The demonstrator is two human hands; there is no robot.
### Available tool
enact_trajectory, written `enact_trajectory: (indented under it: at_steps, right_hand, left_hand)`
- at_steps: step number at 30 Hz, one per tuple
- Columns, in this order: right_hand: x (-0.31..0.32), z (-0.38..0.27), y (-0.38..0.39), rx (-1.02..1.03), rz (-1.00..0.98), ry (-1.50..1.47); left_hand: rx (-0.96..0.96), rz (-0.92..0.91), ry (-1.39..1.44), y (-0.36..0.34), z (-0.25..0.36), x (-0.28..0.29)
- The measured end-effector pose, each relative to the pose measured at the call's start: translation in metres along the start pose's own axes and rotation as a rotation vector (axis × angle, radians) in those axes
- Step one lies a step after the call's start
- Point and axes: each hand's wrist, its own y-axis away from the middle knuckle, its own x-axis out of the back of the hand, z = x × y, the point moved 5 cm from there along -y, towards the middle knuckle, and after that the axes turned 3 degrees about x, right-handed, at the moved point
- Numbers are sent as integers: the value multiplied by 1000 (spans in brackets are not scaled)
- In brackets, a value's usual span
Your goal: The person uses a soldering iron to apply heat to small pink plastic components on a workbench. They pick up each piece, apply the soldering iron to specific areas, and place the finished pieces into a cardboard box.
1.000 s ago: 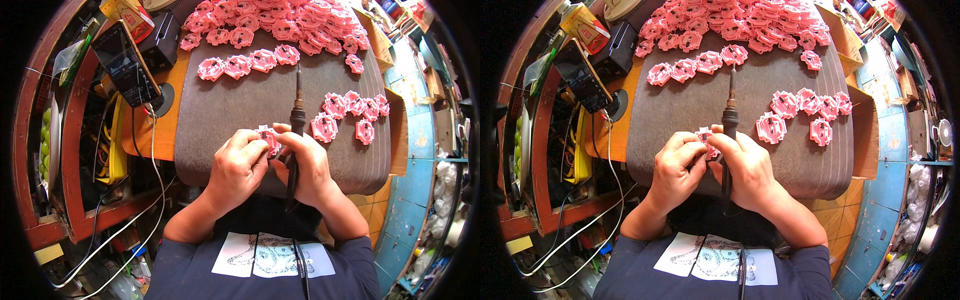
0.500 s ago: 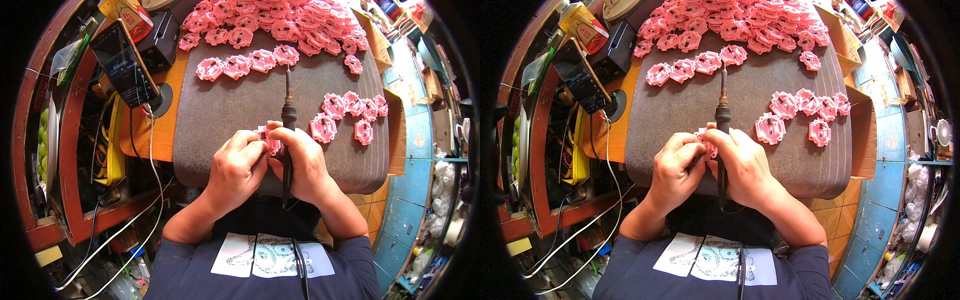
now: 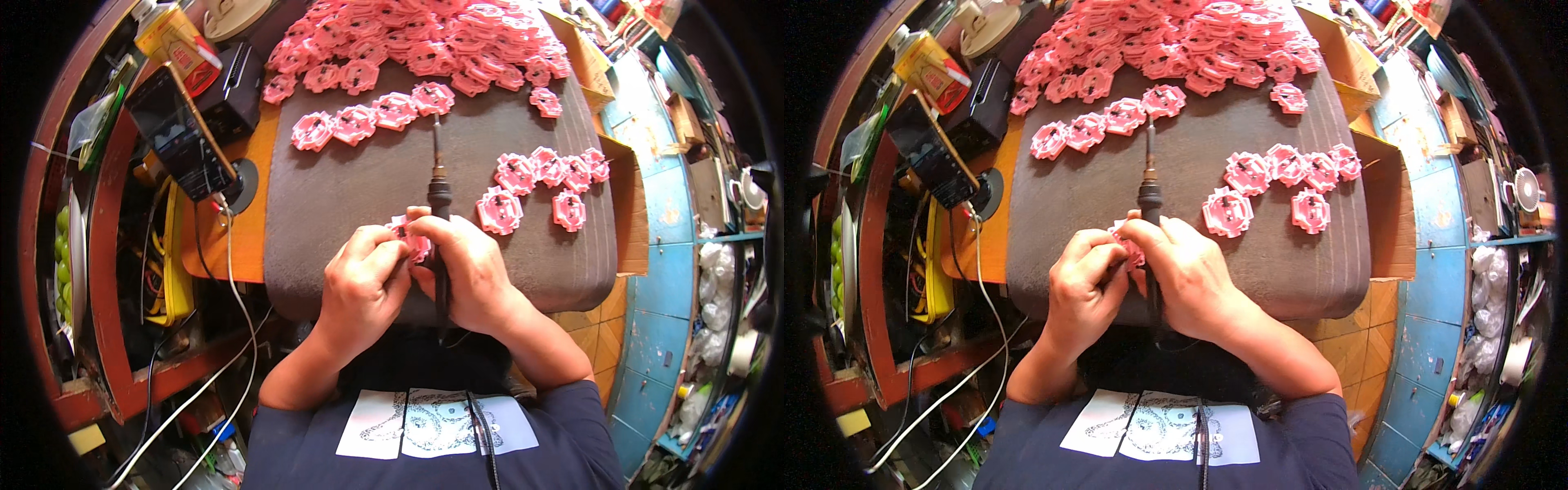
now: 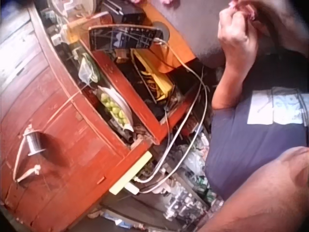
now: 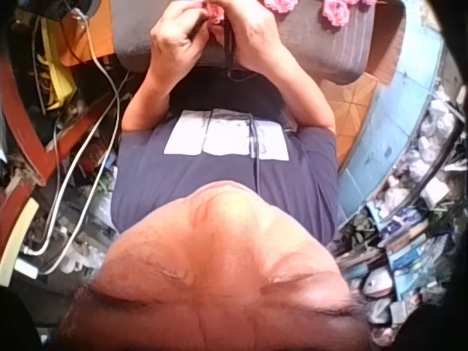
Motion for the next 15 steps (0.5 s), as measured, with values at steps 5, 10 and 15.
enact_trajectory:
  at_steps: [5,10,15]
  right_hand:
    - [2,-1,1,8,26,4]
    - [28,-2,17,133,126,95]
    - [80,20,12,38,70,484]
  left_hand:
    - [11,0,-7,0,0,0]
    - [-4,17,-2,-1,0,-2]
    - [-66,26,-54,2,-4,-1]
